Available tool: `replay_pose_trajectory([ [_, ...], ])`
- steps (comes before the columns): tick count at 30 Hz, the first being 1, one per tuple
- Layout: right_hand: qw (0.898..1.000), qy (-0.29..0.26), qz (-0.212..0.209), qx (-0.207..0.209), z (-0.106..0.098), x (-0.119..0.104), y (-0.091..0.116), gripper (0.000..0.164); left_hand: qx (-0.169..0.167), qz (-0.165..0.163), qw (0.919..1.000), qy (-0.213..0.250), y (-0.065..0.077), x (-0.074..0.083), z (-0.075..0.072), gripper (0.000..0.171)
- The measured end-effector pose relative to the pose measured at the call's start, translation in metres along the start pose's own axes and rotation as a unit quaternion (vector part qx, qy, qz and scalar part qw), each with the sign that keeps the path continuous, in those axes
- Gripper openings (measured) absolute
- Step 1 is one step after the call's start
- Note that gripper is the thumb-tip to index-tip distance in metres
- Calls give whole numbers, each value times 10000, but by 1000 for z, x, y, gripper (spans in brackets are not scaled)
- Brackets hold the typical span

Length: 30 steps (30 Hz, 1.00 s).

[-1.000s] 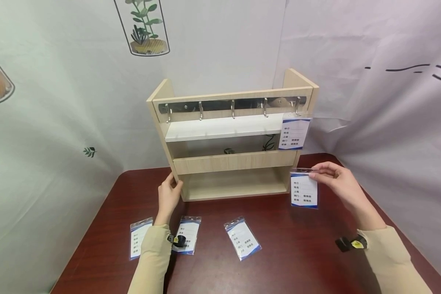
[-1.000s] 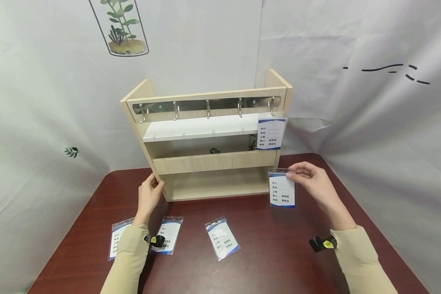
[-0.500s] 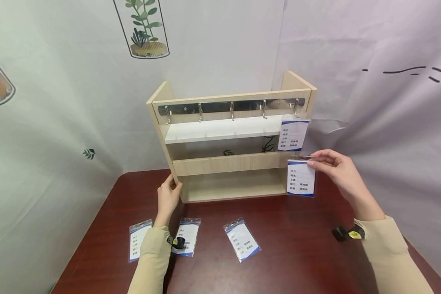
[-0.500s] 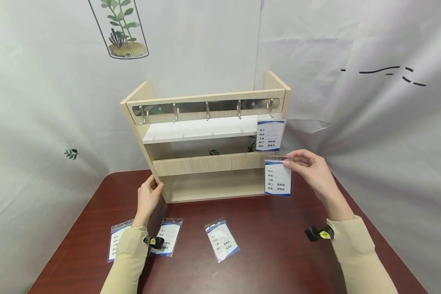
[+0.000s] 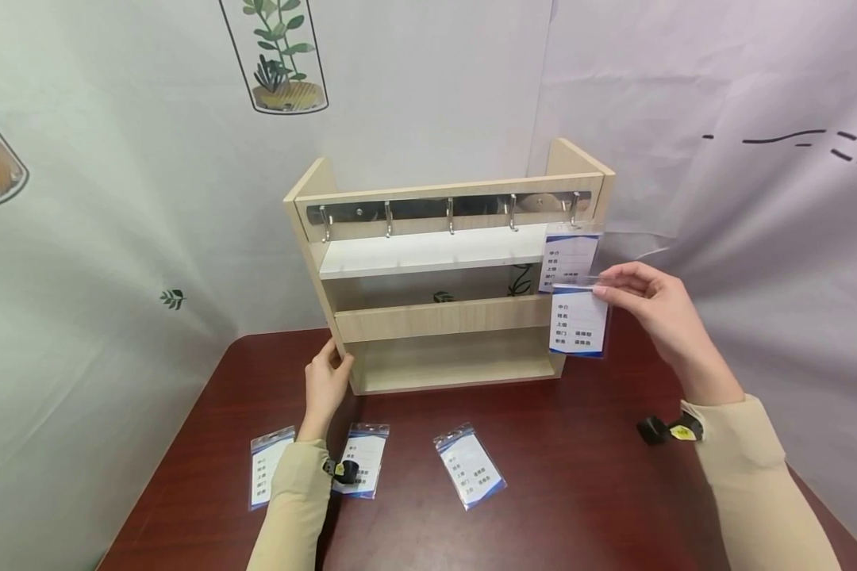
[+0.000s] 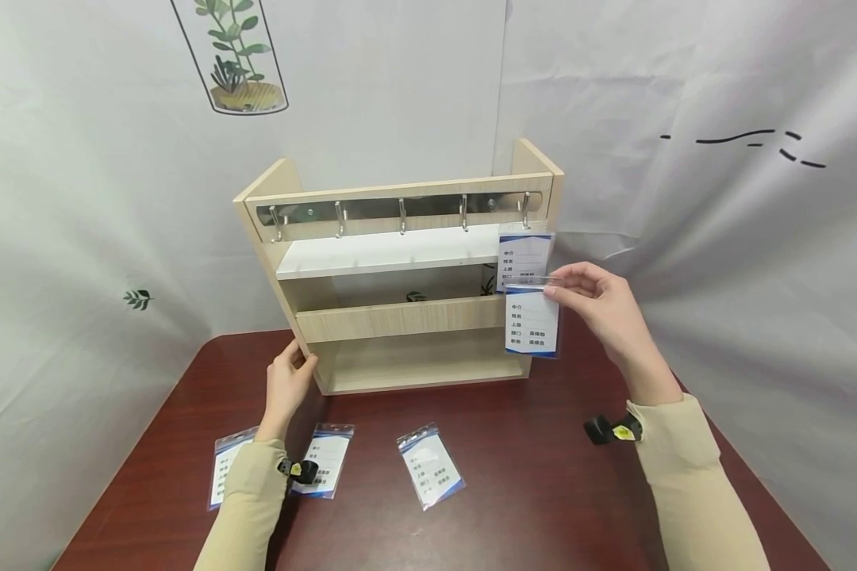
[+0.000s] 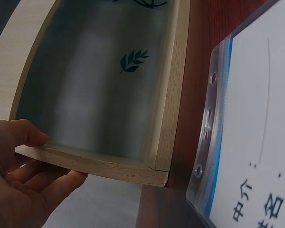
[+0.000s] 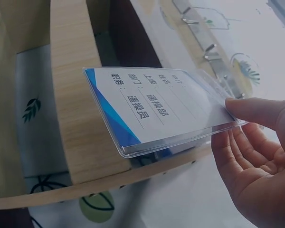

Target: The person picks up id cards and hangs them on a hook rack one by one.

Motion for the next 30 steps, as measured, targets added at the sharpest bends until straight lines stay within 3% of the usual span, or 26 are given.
replay_pose_trajectory([
  [17, 9991, 135, -258, 299, 18, -29, -21, 18, -8, 3, 10000, 28, 0, -1, 1, 22],
  [30, 9969, -538, -552, 137, 41, -37, -36, 19, -73, 26, 9999, 74, -1, -2, 1, 27],
])
Point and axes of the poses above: each hand's wrist, its own y-axis away from the middle knuckle, its own z-axis out of the palm, x = y × z, the point moved 2 cm from there along -y, towards the middle knuckle, and after that the axes turned 7 degrees about -y, right-handed, at the moved point
